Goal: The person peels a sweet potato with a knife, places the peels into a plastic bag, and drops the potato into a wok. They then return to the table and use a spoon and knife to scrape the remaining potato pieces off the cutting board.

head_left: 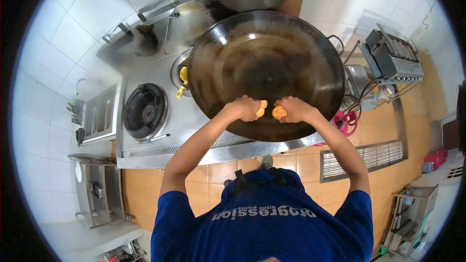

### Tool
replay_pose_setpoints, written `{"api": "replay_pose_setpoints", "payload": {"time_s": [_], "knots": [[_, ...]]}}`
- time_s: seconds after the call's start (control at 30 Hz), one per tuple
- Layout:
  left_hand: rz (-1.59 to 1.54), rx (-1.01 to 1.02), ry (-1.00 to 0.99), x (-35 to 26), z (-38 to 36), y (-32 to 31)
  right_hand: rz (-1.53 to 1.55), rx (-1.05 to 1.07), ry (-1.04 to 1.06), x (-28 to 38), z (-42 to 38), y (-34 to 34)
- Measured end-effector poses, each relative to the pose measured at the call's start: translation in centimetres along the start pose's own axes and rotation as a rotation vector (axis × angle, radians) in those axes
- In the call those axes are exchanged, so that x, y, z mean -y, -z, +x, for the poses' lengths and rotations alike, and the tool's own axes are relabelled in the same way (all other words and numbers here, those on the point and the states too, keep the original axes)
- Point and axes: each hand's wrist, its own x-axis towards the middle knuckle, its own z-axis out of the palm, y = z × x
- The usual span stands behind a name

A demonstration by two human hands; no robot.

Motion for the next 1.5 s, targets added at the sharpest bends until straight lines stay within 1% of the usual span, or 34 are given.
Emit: {"api": "replay_pose_setpoints", "payload": {"time_s": [0.07,0.13,0.2,0.33,0.4,0.43,0.53,0.6,0.63,0.77,0.87,0.97,1.03,1.07,1.1,1.13,1.17,1.2,1.23,1.27,1.33,1.37,1.4,1.47,1.5], "knots": [[0.011,0.027,-0.021,0.1,0.8,-0.4,-0.004,0.012,0.018,-0.4,0.3,-0.2],[0.020,0.055,-0.044,0.2,1.2,-0.5,0.003,0.105,0.000,-0.6,0.8,-0.3],[0.060,0.084,-0.090,0.2,1.4,-0.7,0.002,0.124,0.012,-0.9,1.0,-0.4],[0.050,0.066,-0.063,0.4,2.2,-1.5,-0.025,0.156,0.006,-0.9,1.0,-0.6],[0.080,0.176,0.008,0.0,2.6,-1.3,-0.060,0.175,-0.019,-0.3,0.7,0.0],[0.080,0.162,0.018,-0.2,2.5,-1.2,-0.094,0.187,-0.047,0.1,0.7,0.5],[0.070,0.080,0.035,-0.7,2.3,-1.3,-0.167,0.178,-0.007,-0.3,1.6,0.1],[0.041,0.090,0.082,-0.8,2.9,-1.6,-0.155,0.198,-0.014,-0.6,2.3,-0.1],[0.086,0.090,0.111,-0.5,3.7,-2.2,-0.168,0.196,-0.007,-0.8,2.6,-0.3],[0.125,0.105,0.085,0.6,4.8,-3.2,-0.154,0.161,-0.002,-1.5,3.5,-1.1],[0.090,0.047,0.086,0.7,5.2,-3.6,-0.145,0.156,0.001,-2.0,4.4,-1.5],[0.132,0.066,0.135,0.6,5.8,-3.5,-0.158,0.134,0.017,-2.4,5.0,-1.7],[0.105,-0.071,0.150,1.0,6.3,-3.8,-0.164,0.127,0.014,-2.4,5.4,-1.7],[0.103,-0.069,0.152,1.2,6.6,-3.9,-0.171,0.119,0.009,-2.4,5.5,-1.7],[0.069,-0.155,0.134,1.3,6.6,-3.9,-0.171,0.120,0.013,-2.6,5.7,-1.9],[0.035,-0.240,0.115,1.4,6.7,-3.9,-0.202,0.067,0.032,-2.8,5.8,-2.2],[0.033,-0.239,0.120,1.4,6.8,-3.9,-0.232,0.013,0.052,-3.0,6.0,-2.5],[0.049,-0.350,0.096,1.0,6.5,-3.5,-0.231,0.014,0.056,-3.3,6.2,-2.7],[0.065,-0.459,0.072,0.6,6.1,-3.0,-0.263,-0.056,0.085,-3.6,6.5,-2.9],[0.064,-0.457,0.076,0.5,5.7,-2.5,-0.295,-0.126,0.114,-3.9,6.7,-3.1],[0.046,-0.470,0.048,0.5,4.7,-0.9,-0.275,-0.146,0.111,-3.8,6.9,-2.1],[0.026,-0.546,0.068,1.5,5.7,-1.5,-0.257,-0.168,0.105,-3.8,6.9,-1.6],[0.026,-0.545,0.067,1.5,5.4,-1.1,-0.256,-0.168,0.104,-3.6,6.7,-0.9],[-0.024,-0.597,0.086,1.7,4.4,-0.2,-0.148,-0.184,0.067,-3.0,6.2,0.5],[-0.036,-0.640,0.077,1.8,3.7,0.2,-0.149,-0.190,0.066,-3.0,6.2,0.6]]}}
